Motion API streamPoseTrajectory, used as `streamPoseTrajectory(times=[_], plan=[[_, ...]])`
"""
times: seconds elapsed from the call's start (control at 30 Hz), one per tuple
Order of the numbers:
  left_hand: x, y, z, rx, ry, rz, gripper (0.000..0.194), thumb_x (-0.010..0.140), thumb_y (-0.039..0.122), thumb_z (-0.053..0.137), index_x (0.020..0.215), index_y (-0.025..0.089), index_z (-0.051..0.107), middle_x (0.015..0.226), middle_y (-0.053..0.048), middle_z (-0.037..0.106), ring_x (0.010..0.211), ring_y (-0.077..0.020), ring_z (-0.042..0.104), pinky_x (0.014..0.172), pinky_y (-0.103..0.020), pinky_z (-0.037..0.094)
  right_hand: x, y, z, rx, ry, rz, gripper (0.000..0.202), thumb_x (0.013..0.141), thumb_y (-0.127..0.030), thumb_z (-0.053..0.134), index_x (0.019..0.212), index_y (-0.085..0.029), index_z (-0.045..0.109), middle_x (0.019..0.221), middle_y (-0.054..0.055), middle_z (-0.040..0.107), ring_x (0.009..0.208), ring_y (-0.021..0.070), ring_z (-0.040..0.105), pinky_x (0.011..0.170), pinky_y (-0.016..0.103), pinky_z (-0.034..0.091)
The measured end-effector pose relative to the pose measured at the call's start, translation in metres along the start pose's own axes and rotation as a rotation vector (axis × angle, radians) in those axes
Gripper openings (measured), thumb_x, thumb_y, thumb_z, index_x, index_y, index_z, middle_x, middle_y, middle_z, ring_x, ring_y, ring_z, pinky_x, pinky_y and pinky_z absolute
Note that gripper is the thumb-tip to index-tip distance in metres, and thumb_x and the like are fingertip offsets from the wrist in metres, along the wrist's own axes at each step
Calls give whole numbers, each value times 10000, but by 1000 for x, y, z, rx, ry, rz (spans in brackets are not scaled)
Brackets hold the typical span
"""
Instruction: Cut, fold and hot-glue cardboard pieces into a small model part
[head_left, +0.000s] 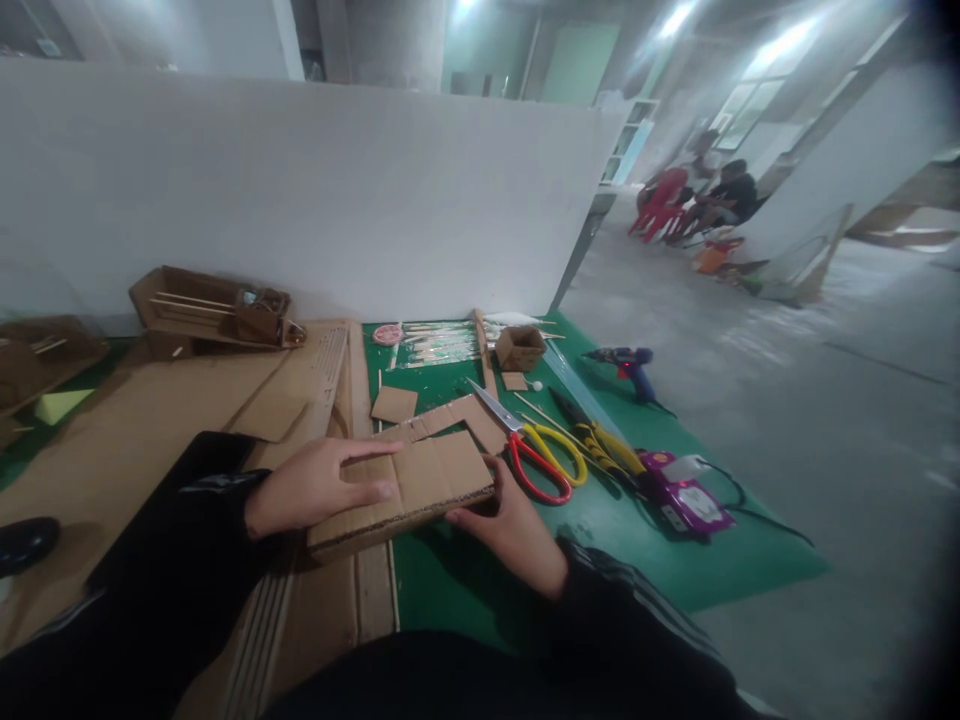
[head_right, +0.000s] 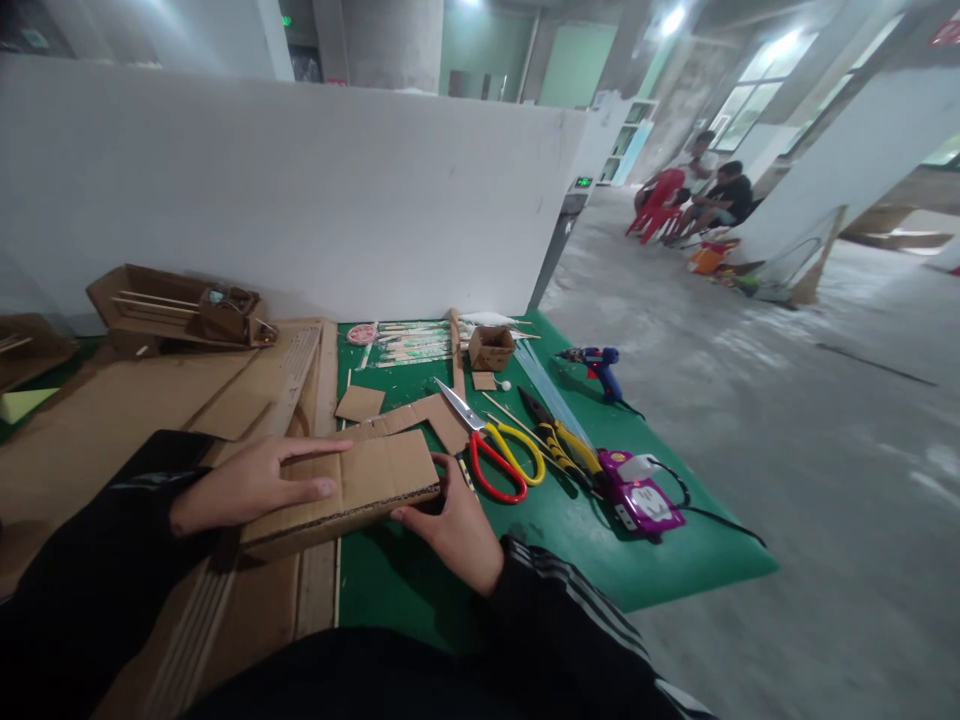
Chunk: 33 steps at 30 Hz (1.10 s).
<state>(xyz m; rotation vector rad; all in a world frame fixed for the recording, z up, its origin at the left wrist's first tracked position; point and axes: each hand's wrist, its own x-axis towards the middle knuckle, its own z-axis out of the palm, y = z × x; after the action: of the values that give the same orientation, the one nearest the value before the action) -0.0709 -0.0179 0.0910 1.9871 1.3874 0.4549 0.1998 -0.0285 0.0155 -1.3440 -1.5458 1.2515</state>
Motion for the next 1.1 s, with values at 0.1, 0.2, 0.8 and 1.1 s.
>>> streamPoseTrajectory(times=[0.1, 0.2, 0.8, 1.1], plan=[[0, -2, 0, 6, -10, 2, 559, 795, 574, 643, 1304, 347, 603, 1337, 18, 631, 1242, -287, 581, 1071, -374, 425, 0, 0, 0, 40, 1, 4, 703, 661, -311, 833, 1246, -221, 454, 1220, 76, 628, 1177, 285, 582, 1018, 437, 449], [0, -5, 1, -7, -6, 6, 561, 802, 569, 638, 1309, 331, 600, 1355, 6, 619, 1250, -285, 573, 1078, -380, 419, -1, -4, 0, 111, -10, 19, 699, 662, -298, 836, 1239, -228, 448, 1191, 69, 645, 1145, 269, 606, 980, 414, 486], [-2, 5, 5, 51, 134, -46, 559, 821, 604, 595, 1299, 315, 580, 1350, -1, 620, 1231, -278, 576, 1072, -395, 419, -5, -31, -7, 486, -70, 174, 471, 677, -348, 845, 1080, -177, 671, 1087, 75, 749, 1022, 294, 695, 900, 432, 567], [-6, 10, 8, 150, 231, -8, 556, 823, 592, 600, 1303, 311, 591, 1316, 2, 651, 1172, -269, 624, 1014, -359, 467, -6, -42, -6, 595, -94, 195, 474, 728, -355, 808, 1139, -184, 645, 1110, 93, 744, 969, 287, 722, 822, 427, 600]])
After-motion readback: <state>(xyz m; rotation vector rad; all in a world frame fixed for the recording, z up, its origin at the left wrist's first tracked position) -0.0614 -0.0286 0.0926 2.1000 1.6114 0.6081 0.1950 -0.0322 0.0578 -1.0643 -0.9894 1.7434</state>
